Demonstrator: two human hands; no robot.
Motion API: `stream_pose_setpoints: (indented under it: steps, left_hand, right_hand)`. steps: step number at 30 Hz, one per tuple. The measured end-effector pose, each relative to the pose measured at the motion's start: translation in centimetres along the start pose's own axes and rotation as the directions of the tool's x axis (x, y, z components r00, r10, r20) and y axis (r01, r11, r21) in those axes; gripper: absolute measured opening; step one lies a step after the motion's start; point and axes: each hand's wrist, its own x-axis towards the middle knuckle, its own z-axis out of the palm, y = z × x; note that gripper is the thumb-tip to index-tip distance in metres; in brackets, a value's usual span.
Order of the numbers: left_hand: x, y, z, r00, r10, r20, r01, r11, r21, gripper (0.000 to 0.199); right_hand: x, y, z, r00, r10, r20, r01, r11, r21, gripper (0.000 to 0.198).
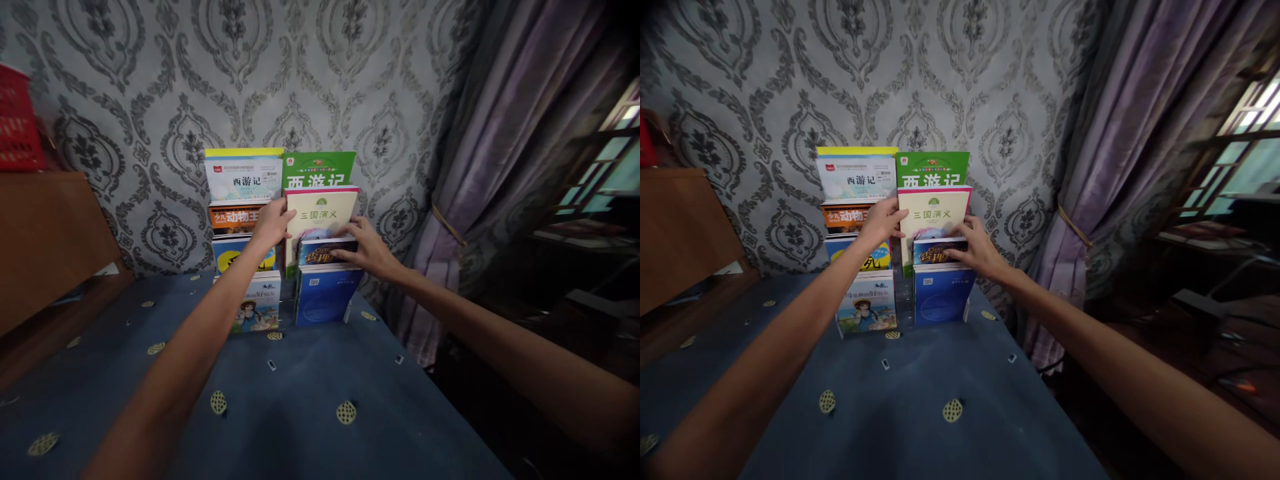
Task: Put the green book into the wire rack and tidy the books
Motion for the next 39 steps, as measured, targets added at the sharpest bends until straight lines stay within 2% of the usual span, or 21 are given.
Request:
stream_pose_setpoints:
  steps: [3, 6, 8, 12, 15, 18, 22, 26, 28, 32, 39]
  left_hand:
    - [-0.1, -0.2, -0.1, 1.0, -0.018, -0.01, 0.018, 0.999, 0.039, 0.017]
    - [-0.1, 0.1, -0.2, 0.999, -0.043, -0.011, 0.044, 0.994, 0.105, 0.019]
    - [0.0, 0.6, -0.2, 0.999, -0.051, -0.007, 0.051, 0.987, 0.151, 0.019]
    - [-0.1, 1.8, -0.3, 0.998, -0.067, 0.0, 0.065, 0.967, 0.248, 0.022]
    - [-0.3, 2.6, -0.4, 0.996, -0.09, 0.018, 0.08, 0.944, 0.321, 0.026]
    - [-0.3, 2.9, -0.4, 0.993, -0.112, 0.019, 0.099, 0.933, 0.347, 0.03]
    - [0.0, 2.5, -0.2, 0.993, -0.119, 0.011, 0.11, 0.949, 0.294, 0.03]
    - [0.5, 1.7, 0.0, 0.995, -0.103, -0.013, 0.103, 0.963, 0.247, 0.029]
    - [0.7, 1.3, 0.1, 0.995, -0.099, -0.024, 0.101, 0.966, 0.239, 0.029]
    - [1.2, 0.7, 0.3, 0.995, -0.088, -0.035, 0.094, 0.965, 0.244, 0.029]
    - [1.0, 0.7, 0.4, 0.993, -0.118, -0.012, 0.117, 0.963, 0.242, 0.032]
  right_hand:
    - [0.3, 0.3, 0.1, 0.986, 0.165, -0.012, -0.157, 0.956, 0.247, 0.043]
    - [1.1, 0.7, 0.1, 0.94, 0.341, 0.013, -0.305, 0.822, 0.482, 0.048]
    - [1.9, 0.8, 0.1, 0.915, 0.393, 0.095, -0.375, 0.74, 0.558, 0.051]
    - [3.1, 0.7, 0.1, 0.879, 0.393, 0.268, -0.472, 0.645, 0.601, 0.042]
    - [3.5, 0.4, 0.4, 0.849, 0.439, 0.294, -0.512, 0.545, 0.665, 0.03]
    - [3.5, -0.1, 0.5, 0.766, 0.5, 0.405, -0.616, 0.388, 0.685, 0.026]
    - [3.3, -0.3, -0.3, 0.638, 0.47, 0.611, -0.748, 0.188, 0.636, 0.037]
    - [2.9, 0.5, -0.9, 0.565, 0.397, 0.723, -0.797, 0.036, 0.602, 0.068]
    - [2.8, 1.0, -0.6, 0.541, 0.389, 0.746, -0.81, -0.001, 0.587, 0.069]
    - [2.7, 1.9, 0.5, 0.499, 0.395, 0.771, -0.834, -0.02, 0.551, 0.05]
    - [2.3, 2.8, 1.1, 0.508, 0.38, 0.773, -0.833, -0.009, 0.553, 0.043]
